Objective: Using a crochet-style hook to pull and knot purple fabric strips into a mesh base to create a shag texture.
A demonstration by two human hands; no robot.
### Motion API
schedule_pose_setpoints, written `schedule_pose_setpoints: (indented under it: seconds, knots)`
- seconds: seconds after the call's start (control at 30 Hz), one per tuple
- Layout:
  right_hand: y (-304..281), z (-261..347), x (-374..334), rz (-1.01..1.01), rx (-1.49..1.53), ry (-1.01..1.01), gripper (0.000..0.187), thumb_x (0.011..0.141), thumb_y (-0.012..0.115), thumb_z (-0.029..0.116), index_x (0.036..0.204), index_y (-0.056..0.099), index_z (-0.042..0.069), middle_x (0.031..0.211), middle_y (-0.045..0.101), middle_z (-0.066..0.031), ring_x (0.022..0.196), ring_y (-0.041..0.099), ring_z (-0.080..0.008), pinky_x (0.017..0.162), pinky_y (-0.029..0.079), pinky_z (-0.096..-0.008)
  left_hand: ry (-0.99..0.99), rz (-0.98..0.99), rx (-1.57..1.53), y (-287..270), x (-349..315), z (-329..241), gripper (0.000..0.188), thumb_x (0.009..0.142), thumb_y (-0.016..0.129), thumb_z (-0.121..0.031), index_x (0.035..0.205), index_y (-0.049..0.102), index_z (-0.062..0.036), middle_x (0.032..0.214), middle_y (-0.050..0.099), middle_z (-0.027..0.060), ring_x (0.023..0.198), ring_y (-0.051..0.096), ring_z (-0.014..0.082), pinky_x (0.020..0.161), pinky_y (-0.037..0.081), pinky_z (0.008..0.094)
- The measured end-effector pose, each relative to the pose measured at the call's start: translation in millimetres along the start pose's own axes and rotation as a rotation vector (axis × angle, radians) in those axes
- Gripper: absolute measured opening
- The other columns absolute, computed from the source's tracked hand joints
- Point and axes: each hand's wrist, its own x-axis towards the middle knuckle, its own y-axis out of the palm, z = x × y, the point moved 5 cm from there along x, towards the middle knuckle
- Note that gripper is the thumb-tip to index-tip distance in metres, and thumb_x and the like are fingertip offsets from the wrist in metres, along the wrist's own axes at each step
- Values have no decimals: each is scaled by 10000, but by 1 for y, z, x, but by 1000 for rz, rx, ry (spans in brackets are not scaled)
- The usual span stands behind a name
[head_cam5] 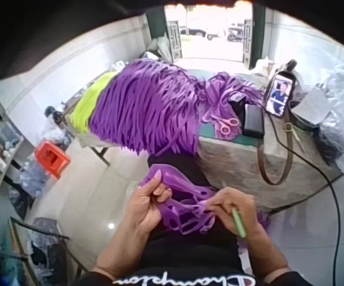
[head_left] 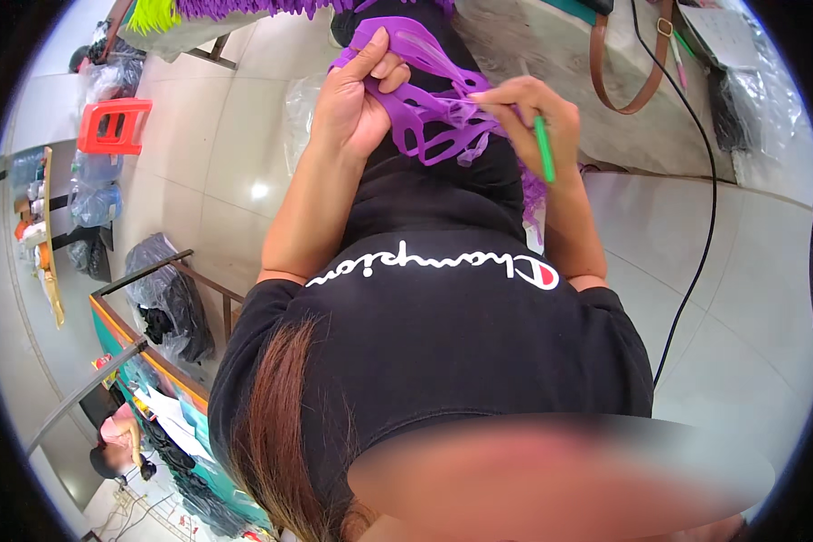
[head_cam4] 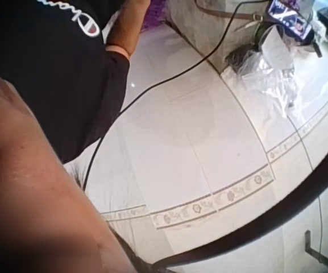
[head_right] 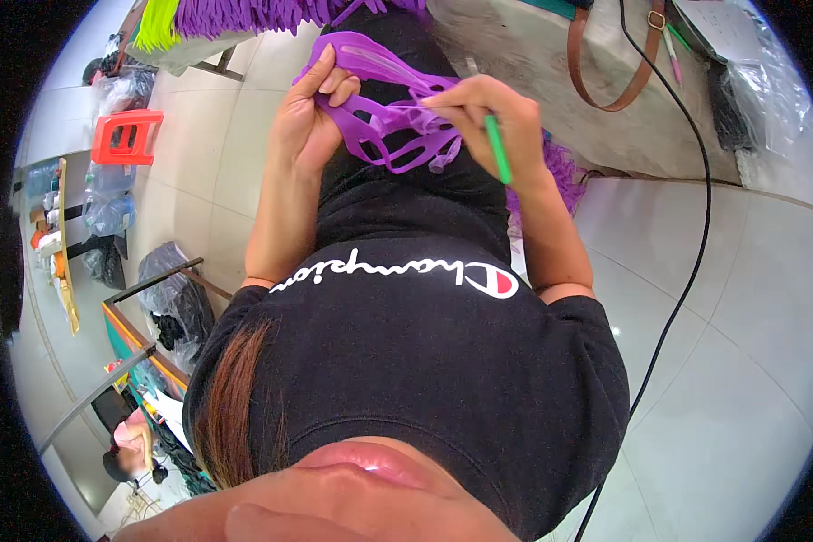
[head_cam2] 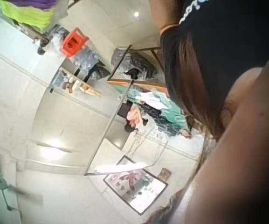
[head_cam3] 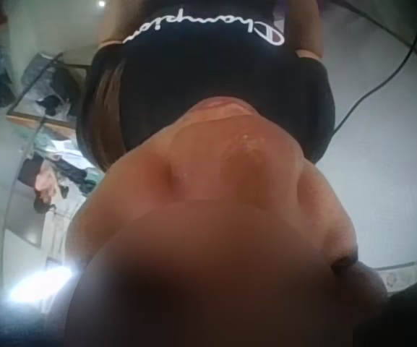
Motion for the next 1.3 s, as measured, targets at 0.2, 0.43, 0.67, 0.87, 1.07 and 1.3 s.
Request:
schedule_pose_setpoints:
  seconds: [0.2, 0.43, 0.67, 0.87, 1.07, 1.3]
  knots:
    - [-48, -88, -63, -481, 542, 334, 323, 794, 618, -92, 714, 364, 90, 954, 663, -193, 762, 577, -145, 723, 451, -248, -17, 43, -46, -7, 5, -10, 111, 906, 557, -60, 804, 530, -28, 668, 446, -2, 583, 379, 85, 519, 312, 224]
    - [-62, -102, -91, -459, 703, 502, 303, 804, 578, -86, 726, 352, 100, 1041, 631, -213, 823, 550, -137, 769, 438, -255, -95, -11, -173, -7, 7, -5, 60, 919, 516, -26, 870, 495, 3, 679, 409, 11, 575, 348, 96, 521, 290, 229]
    - [-26, -20, -22, -318, -45, 237, 240, 763, 708, 47, 656, 495, 24, 670, 581, -29, 595, 467, -71, 554, 393, -220, -55, 14, -59, 4, 4, -2, 114, 901, 559, -47, 795, 526, -23, 682, 466, 9, 576, 389, 87, 515, 312, 225]
    - [30, -6, 11, -303, -118, 89, 257, 733, 745, 103, 668, 506, 34, 566, 480, -50, 487, 456, -159, 476, 383, -287, -43, 48, -45, 8, 2, 1, 104, 907, 552, -51, 807, 536, -27, 705, 481, 2, 579, 389, 75, 514, 316, 215]
    - [34, -12, 10, -360, -176, 65, 267, 745, 701, 71, 660, 452, 27, 575, 469, -109, 500, 480, -275, 495, 400, -340, -27, 34, -20, 7, 3, -2, 97, 908, 549, -50, 813, 537, -33, 707, 475, -1, 581, 388, 75, 524, 323, 210]
    - [-17, -67, -68, -178, -448, 329, 204, 765, 651, 57, 709, 458, 21, 620, 500, -190, 577, 496, -397, 537, 401, -417, 72, 51, -22, 2, 6, -17, 81, 898, 558, -35, 820, 544, -22, 696, 490, 6, 580, 395, 82, 520, 321, 221]
